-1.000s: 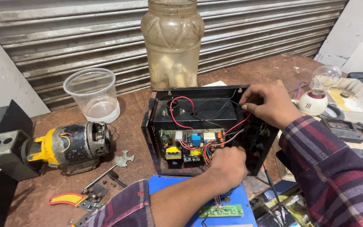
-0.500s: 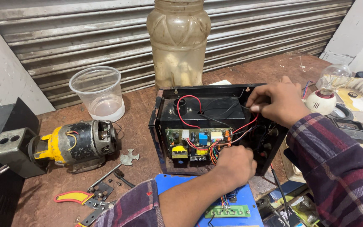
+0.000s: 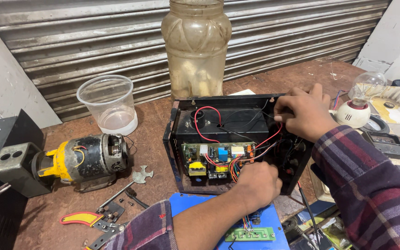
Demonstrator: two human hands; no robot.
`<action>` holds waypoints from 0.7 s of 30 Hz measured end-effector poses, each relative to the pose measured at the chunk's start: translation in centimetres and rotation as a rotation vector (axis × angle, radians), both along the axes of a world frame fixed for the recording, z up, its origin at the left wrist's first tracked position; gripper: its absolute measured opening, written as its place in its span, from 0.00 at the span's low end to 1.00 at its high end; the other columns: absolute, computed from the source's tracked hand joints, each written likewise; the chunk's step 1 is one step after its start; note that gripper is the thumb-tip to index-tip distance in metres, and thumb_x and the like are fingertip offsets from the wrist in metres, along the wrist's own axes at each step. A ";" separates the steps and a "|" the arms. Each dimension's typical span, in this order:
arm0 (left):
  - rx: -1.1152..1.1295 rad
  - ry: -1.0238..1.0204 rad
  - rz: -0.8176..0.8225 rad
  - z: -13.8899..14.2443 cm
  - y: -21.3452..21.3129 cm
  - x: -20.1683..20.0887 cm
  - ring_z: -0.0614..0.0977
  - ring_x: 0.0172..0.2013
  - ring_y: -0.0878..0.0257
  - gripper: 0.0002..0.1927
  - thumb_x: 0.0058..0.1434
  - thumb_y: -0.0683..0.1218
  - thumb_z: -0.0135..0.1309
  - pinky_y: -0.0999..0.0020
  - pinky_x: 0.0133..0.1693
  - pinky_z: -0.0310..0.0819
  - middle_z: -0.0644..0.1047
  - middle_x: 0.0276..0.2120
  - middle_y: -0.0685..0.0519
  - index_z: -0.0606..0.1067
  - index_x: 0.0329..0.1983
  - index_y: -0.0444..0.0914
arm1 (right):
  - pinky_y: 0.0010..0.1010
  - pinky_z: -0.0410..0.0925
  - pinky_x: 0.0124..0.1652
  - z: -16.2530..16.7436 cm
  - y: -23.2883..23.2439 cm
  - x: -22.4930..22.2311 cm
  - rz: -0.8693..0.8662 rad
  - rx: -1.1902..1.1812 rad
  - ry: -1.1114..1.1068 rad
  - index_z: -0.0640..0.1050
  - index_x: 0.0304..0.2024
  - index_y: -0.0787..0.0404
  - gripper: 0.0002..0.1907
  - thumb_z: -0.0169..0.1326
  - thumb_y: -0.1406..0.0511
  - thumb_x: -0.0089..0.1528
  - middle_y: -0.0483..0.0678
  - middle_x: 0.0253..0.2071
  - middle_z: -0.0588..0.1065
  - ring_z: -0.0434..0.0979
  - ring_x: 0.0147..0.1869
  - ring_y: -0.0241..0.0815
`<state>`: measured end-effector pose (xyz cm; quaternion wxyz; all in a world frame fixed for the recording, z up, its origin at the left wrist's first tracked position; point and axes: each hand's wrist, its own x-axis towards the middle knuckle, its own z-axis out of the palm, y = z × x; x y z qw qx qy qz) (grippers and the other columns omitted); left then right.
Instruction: The person repairs an electronic device on a workbench, using pliers to loosen and remove fasteners from its casing and repositioning internal wires and components. They set tools and small parts on the bench and continue working on the opened unit by hand.
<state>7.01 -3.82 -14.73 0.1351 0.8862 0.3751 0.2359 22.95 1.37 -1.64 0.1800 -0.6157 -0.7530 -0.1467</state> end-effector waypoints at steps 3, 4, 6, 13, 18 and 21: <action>-0.005 0.017 -0.010 0.1 -0.1 -0.2 0.84 0.33 0.43 0.17 0.62 0.50 0.49 0.51 0.39 0.80 0.81 0.28 0.38 0.79 0.31 0.32 | 0.51 0.49 0.58 -0.5 0.7 0.5 0.003 -0.020 -0.005 0.84 0.35 0.43 0.07 0.66 0.59 0.53 0.37 0.49 0.75 0.58 0.61 0.56; -0.002 0.010 -0.012 0.1 -0.1 -0.2 0.84 0.33 0.43 0.17 0.62 0.50 0.49 0.51 0.39 0.80 0.80 0.28 0.38 0.79 0.31 0.32 | 0.51 0.48 0.58 -0.7 0.9 0.7 0.006 -0.013 -0.001 0.84 0.35 0.44 0.08 0.66 0.60 0.52 0.37 0.50 0.75 0.57 0.62 0.55; 0.002 -0.005 -0.014 0.1 -0.1 -0.2 0.84 0.33 0.43 0.17 0.62 0.50 0.50 0.50 0.39 0.80 0.80 0.27 0.38 0.79 0.31 0.32 | 0.51 0.47 0.59 -1.0 1.2 0.9 0.010 0.001 0.007 0.85 0.34 0.45 0.08 0.66 0.61 0.51 0.37 0.51 0.75 0.57 0.63 0.55; 0.040 -0.039 -0.018 -0.2 -0.2 -0.3 0.84 0.32 0.43 0.16 0.61 0.50 0.50 0.50 0.39 0.79 0.80 0.26 0.38 0.79 0.30 0.33 | 0.56 0.45 0.62 -0.3 1.1 0.3 -0.182 -0.136 -0.044 0.87 0.33 0.44 0.09 0.68 0.56 0.50 0.35 0.53 0.76 0.57 0.65 0.54; 0.035 -0.043 -0.035 -0.2 -0.2 -0.5 0.84 0.31 0.43 0.16 0.61 0.50 0.50 0.50 0.38 0.79 0.80 0.25 0.38 0.79 0.29 0.33 | 0.58 0.45 0.61 0.2 1.0 -0.2 -0.204 -0.156 -0.097 0.86 0.33 0.44 0.13 0.68 0.48 0.51 0.40 0.55 0.73 0.54 0.66 0.58; 0.040 -0.032 -0.034 -0.2 -0.2 -0.5 0.84 0.31 0.43 0.15 0.60 0.49 0.50 0.49 0.38 0.79 0.80 0.25 0.38 0.79 0.29 0.33 | 0.59 0.45 0.60 0.2 1.0 -0.1 -0.172 -0.173 -0.064 0.86 0.31 0.44 0.13 0.67 0.48 0.51 0.39 0.56 0.72 0.53 0.66 0.58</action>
